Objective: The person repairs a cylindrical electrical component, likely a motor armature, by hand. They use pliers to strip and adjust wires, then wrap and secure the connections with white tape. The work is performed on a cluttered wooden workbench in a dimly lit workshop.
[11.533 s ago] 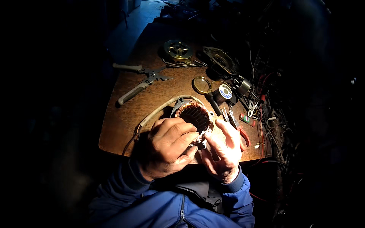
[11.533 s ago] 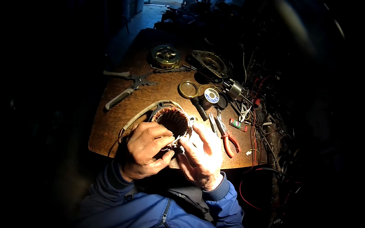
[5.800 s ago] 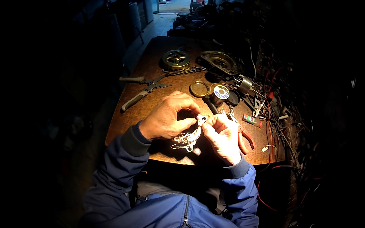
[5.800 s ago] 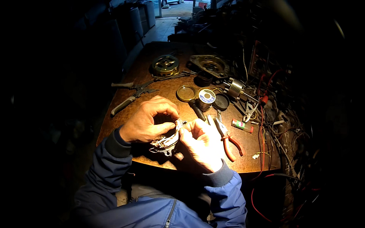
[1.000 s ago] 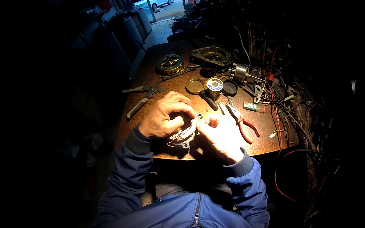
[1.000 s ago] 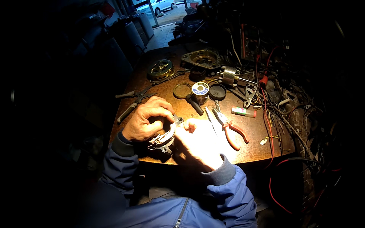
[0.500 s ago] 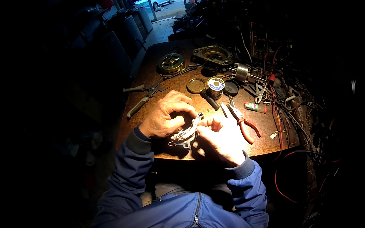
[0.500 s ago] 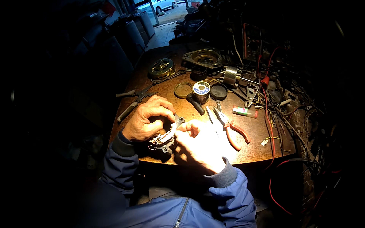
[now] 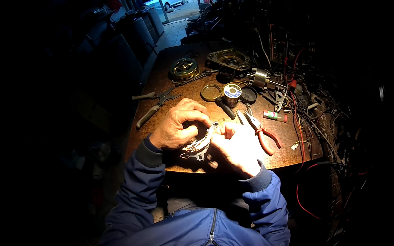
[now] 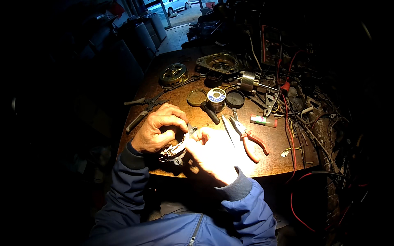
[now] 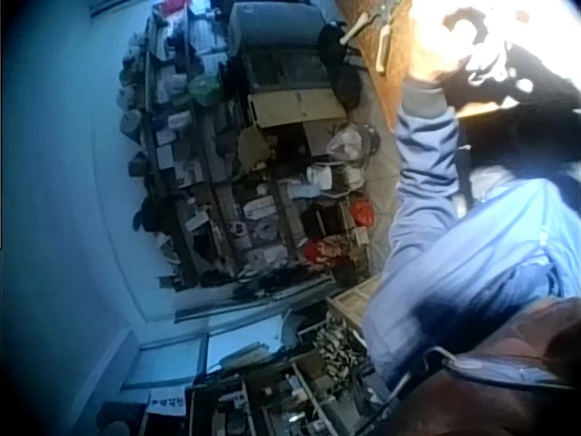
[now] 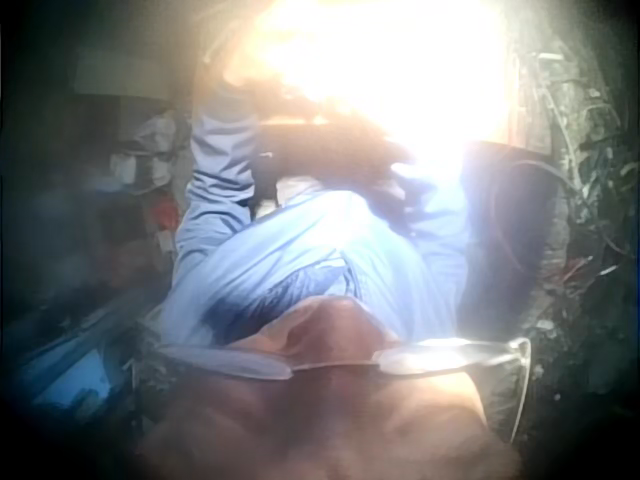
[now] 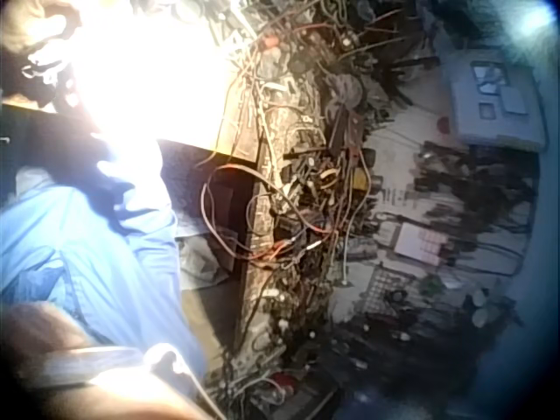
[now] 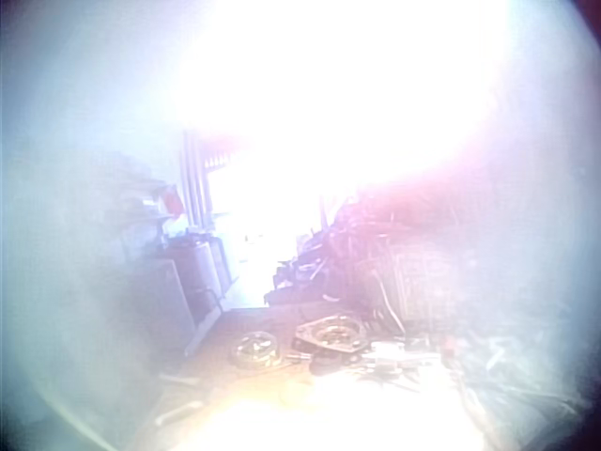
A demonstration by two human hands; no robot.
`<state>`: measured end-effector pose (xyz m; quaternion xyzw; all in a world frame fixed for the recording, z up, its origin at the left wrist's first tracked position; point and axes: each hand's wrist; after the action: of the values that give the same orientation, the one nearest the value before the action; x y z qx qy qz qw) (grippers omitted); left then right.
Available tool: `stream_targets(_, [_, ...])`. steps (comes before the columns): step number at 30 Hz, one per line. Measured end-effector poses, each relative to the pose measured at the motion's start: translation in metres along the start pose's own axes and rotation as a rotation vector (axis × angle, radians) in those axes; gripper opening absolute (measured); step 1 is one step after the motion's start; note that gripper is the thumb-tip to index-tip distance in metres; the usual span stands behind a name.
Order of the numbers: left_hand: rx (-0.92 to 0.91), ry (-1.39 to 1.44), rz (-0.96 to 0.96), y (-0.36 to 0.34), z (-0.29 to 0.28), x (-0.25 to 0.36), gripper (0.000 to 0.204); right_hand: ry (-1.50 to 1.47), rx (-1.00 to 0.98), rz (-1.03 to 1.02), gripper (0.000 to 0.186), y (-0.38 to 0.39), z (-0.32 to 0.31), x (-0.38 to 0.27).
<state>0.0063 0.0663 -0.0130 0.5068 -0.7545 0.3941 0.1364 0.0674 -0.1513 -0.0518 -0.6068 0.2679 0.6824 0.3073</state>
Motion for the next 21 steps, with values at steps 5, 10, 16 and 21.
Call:
stream_targets(5, [0.009, 0.001, -0.006, 0.0, 0.001, 0.0, 0.037, -0.177, -0.021, 0.073, 0.024, 0.005, 0.001, -0.001])
stream_targets(10, [-0.003, 0.012, 0.008, -0.001, -0.001, 0.002, 0.04, -0.33, -0.032, 0.111, 0.022, 0.015, 0.0, 0.004])
stream_targets(16, [0.0, 0.016, 0.0, -0.001, 0.001, 0.002, 0.041, -0.201, 0.015, 0.002, 0.017, 0.012, 0.007, 0.015])
stream_targets(21, [-0.002, 0.009, -0.001, 0.0, -0.001, 0.002, 0.04, -0.111, 0.028, -0.061, 0.017, 0.009, 0.007, 0.013])
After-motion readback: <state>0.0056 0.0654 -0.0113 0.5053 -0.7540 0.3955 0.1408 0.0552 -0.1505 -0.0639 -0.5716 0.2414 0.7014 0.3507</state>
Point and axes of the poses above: each hand's wrist, its own y-axis away from the middle knuckle, its own z-axis out of the palm, x = y × z, and after that the axes turned 2 degrees about z, right-handed
